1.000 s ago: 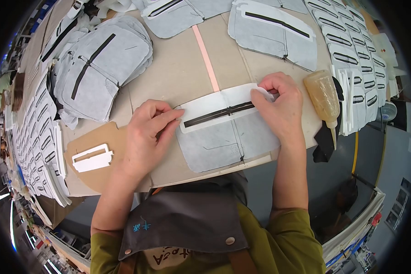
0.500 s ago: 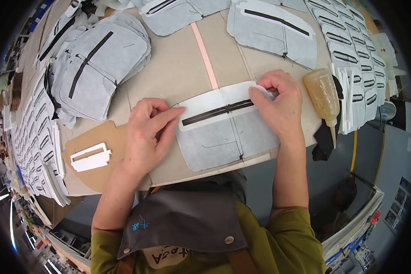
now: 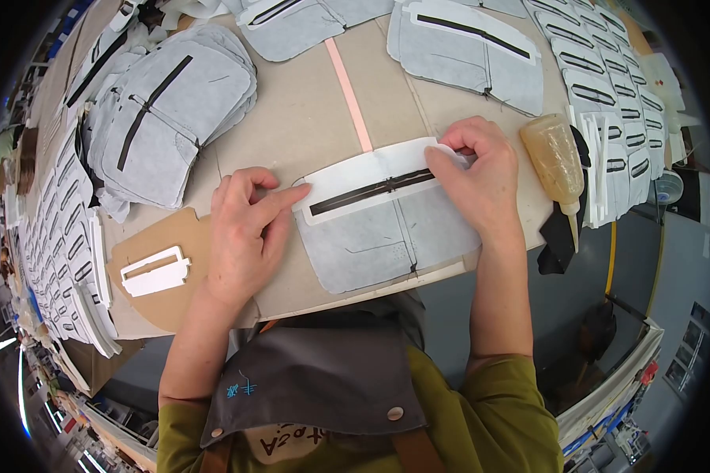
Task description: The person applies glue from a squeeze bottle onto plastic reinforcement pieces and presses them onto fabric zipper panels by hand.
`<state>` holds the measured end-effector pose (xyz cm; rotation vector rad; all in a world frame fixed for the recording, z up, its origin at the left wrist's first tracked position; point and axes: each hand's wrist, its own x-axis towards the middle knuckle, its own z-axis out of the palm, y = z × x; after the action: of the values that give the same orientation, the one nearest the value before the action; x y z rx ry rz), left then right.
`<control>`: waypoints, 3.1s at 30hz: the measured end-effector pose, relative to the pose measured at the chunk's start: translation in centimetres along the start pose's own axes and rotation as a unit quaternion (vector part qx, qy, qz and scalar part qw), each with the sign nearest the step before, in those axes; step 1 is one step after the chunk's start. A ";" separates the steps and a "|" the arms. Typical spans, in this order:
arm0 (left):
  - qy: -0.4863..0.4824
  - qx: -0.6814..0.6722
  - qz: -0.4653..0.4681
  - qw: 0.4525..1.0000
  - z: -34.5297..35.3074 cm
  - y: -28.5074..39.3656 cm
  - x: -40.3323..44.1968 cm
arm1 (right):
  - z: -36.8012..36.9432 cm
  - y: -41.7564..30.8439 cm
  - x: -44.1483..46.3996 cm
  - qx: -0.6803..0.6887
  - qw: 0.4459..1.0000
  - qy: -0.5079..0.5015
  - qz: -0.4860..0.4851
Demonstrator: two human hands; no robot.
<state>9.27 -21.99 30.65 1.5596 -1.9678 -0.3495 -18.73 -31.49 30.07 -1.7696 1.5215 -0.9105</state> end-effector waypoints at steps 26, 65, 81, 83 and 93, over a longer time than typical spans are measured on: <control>-0.030 -0.026 0.128 0.991 6.5 5.7 5.5 | -1.1 0.5 0.3 0.006 0.999 -0.004 -0.047; -0.115 0.065 0.129 0.983 6.5 7.0 6.6 | -2.9 0.9 0.8 0.099 0.993 -0.054 0.032; -0.089 0.084 0.160 0.979 7.3 6.7 6.1 | -3.1 1.1 0.2 0.094 0.993 -0.069 0.020; -0.084 0.096 0.161 0.979 7.1 6.6 6.3 | -3.0 1.3 0.5 0.093 0.993 -0.075 0.017; -0.114 0.062 0.125 0.984 6.9 7.3 6.4 | -2.6 0.6 0.3 0.033 0.998 -0.055 0.014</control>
<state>-1.49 -27.10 31.06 1.3743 -2.3739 -0.3179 -21.23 -31.94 31.09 -1.7183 1.4270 -0.8255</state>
